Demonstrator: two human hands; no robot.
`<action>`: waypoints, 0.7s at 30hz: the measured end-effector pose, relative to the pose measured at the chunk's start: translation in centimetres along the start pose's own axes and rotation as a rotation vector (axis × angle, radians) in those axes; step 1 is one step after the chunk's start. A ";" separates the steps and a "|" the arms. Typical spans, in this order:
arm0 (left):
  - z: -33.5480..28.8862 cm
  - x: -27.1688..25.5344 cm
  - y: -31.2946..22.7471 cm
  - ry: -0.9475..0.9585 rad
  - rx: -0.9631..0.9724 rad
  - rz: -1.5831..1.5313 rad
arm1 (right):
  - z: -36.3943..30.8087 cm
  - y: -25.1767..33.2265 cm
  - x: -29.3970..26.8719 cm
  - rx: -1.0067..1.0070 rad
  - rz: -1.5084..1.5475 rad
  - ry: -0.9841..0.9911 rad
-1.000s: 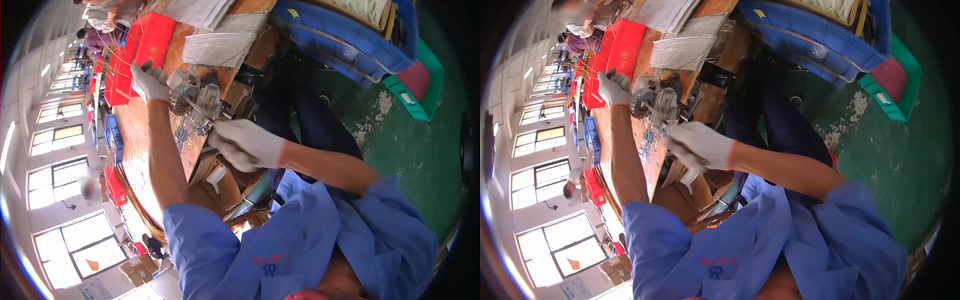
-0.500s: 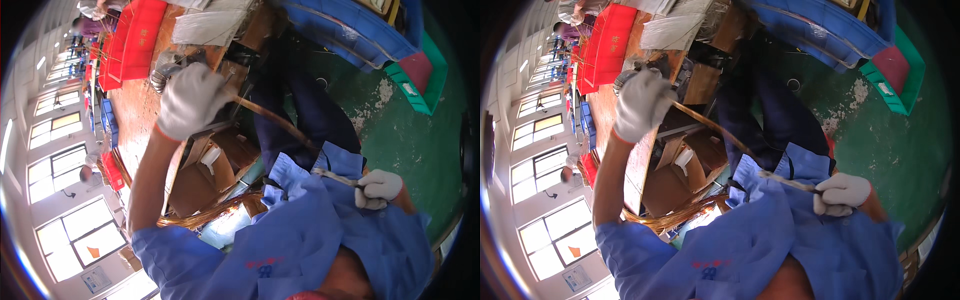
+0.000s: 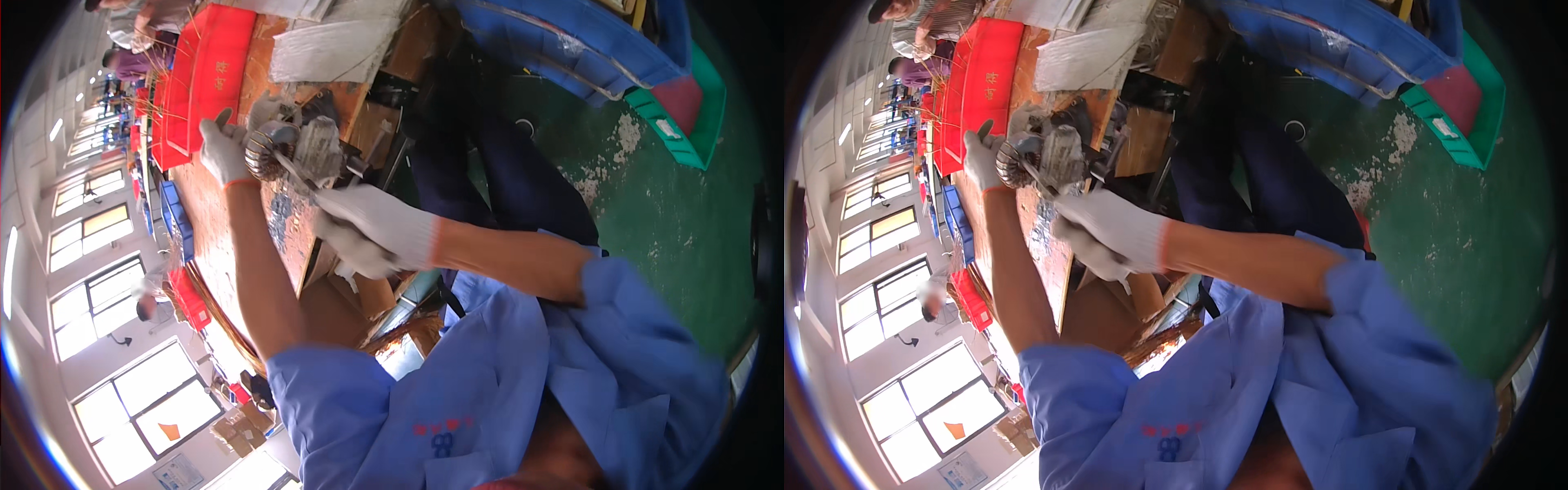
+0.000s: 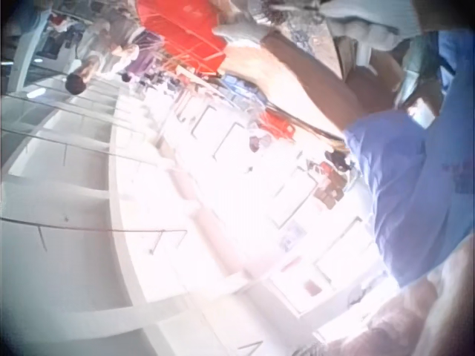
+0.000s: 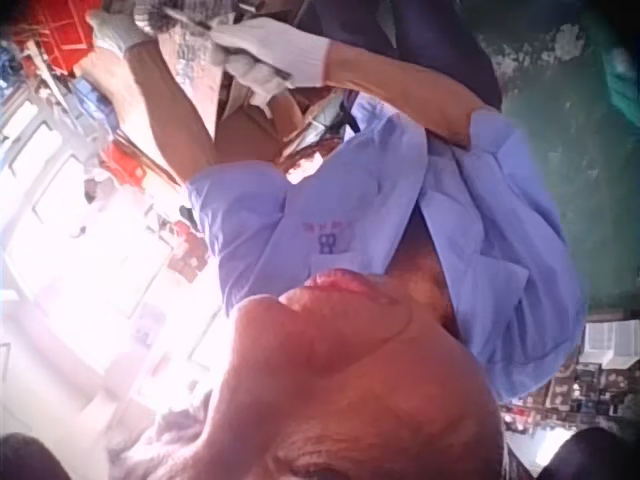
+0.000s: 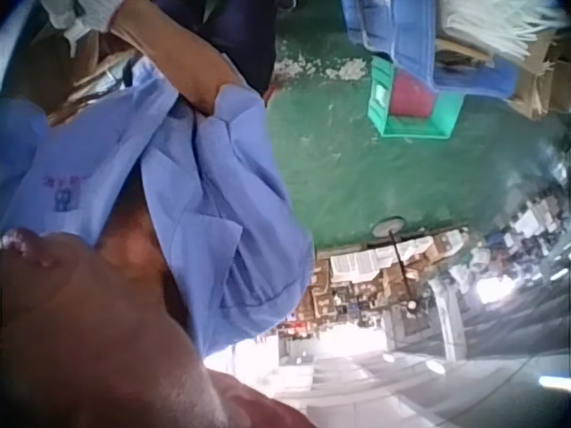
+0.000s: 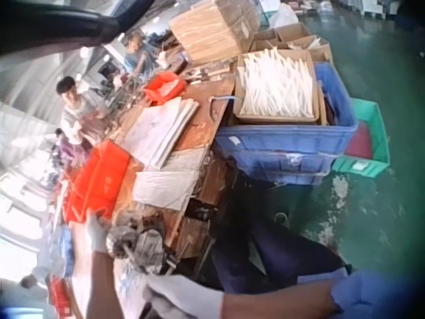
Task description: Wind copper wire around a toroidal core held in a vise on a production floor.
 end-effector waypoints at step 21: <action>0.9 4.3 -3.8 0.133 -0.011 0.036 | -1.8 -0.6 0.1 0.101 0.051 -0.045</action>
Point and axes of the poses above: each hand's wrist, its own z-axis towards the middle knuckle, its own x-axis out of the palm, y = z × x, the point moved 10 cm from there along z, towards the middle knuckle, and after that the axes turned 1 degree about z, right-handed, at the moved point
